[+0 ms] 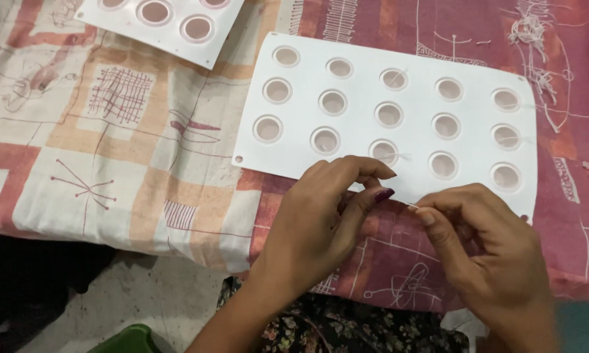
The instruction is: Threading wicks through a silicone candle mold using a needle tool.
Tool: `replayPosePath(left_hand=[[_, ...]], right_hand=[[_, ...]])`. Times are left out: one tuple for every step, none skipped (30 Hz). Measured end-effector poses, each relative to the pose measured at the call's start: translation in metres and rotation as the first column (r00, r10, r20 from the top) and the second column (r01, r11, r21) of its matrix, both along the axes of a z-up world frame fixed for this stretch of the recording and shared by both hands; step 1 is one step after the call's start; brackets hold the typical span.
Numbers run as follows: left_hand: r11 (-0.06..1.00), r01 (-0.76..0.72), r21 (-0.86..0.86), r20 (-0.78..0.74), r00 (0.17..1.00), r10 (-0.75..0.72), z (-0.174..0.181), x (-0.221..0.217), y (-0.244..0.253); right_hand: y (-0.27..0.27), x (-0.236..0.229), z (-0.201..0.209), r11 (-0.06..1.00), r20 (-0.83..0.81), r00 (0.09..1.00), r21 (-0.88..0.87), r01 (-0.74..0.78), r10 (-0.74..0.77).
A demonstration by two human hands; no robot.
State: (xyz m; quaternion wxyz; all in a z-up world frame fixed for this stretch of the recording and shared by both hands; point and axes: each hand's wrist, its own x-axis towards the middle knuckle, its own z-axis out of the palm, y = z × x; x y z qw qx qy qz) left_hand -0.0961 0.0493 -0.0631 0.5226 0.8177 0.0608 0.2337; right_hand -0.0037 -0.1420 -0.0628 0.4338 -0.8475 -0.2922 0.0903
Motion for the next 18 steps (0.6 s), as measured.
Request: replayPosePath(left_hand=[[0.997,-0.006,0.082,0.044,0.999,0.002,0.000,-0.001,0.001],[0.987,-0.011,0.162,0.085,0.996,-0.003,-0.001,-0.002,0.001],[0.988,-0.013,0.155,0.076,0.997,0.001,0.006,-0.001,0.000],[0.990,-0.020,0.142,0.108,0.994,0.005,0.013,0.001,-0.001],[0.991,-0.027,0.129,0.140,0.990,0.009,0.020,0.002,-0.002],[0.991,-0.030,0.127,0.136,0.991,0.013,0.018,0.003,-0.003],[0.986,0.007,0.168,0.206,0.978,-0.042,0.017,0.004,-0.004],[0.976,0.041,0.214,0.274,0.956,-0.100,0.016,0.005,-0.005],[0.976,0.036,0.216,0.275,0.957,-0.096,0.011,0.005,-0.007],[0.976,0.063,0.210,0.234,0.966,-0.112,0.005,0.005,-0.009],[0.975,0.089,0.201,0.193,0.973,-0.128,0.000,0.006,-0.012],[0.975,0.088,0.203,0.192,0.973,-0.128,0.000,0.006,-0.014],[0.981,0.060,0.186,0.202,0.974,-0.098,0.000,0.007,-0.016],[0.985,0.034,0.166,0.210,0.975,-0.069,0.000,0.007,-0.019],[0.986,0.036,0.165,0.206,0.976,-0.070,-0.001,0.008,-0.022],[0.992,0.013,0.125,0.241,0.970,-0.043,-0.002,0.010,-0.024],[0.996,-0.007,0.084,0.274,0.962,-0.016,-0.003,0.011,-0.026],[0.996,-0.008,0.087,0.273,0.962,-0.016,-0.007,0.013,-0.028]], right_hand=[[0.002,0.000,0.003,1.000,0.050,0.999,-0.020,0.005,-0.005],[0.002,-0.001,0.005,0.999,0.097,0.995,-0.041,0.014,-0.010],[0.004,0.000,0.009,0.999,0.088,0.996,-0.047,0.010,-0.006],[0.005,0.002,0.012,0.999,0.143,0.990,-0.034,0.001,0.004],[0.007,0.003,0.016,1.000,0.197,0.980,-0.020,-0.009,0.013],[0.004,0.005,0.016,1.000,0.194,0.981,-0.022,-0.013,0.017],[0.002,0.007,0.017,0.998,0.249,0.967,0.014,-0.059,0.054],[0.001,0.010,0.018,0.993,0.307,0.947,0.050,-0.109,0.089],[-0.001,0.012,0.020,0.992,0.308,0.947,0.052,-0.114,0.092],[-0.002,0.015,0.022,0.990,0.349,0.930,0.049,-0.136,0.111],[-0.004,0.018,0.024,0.986,0.390,0.912,0.044,-0.158,0.128],[-0.002,0.017,0.027,0.986,0.389,0.912,0.046,-0.159,0.129],[0.000,0.016,0.031,0.993,0.378,0.921,0.041,-0.114,0.090],[0.000,0.015,0.034,0.997,0.365,0.930,0.032,-0.068,0.051],[-0.001,0.012,0.029,0.997,0.361,0.931,0.031,-0.067,0.051],[-0.002,0.010,0.024,0.993,0.335,0.942,0.118,-0.030,-0.012],[-0.003,0.007,0.020,0.979,0.303,0.950,0.203,0.009,-0.072],[-0.002,0.000,0.010,0.979,0.302,0.950,0.206,0.009,-0.072]])
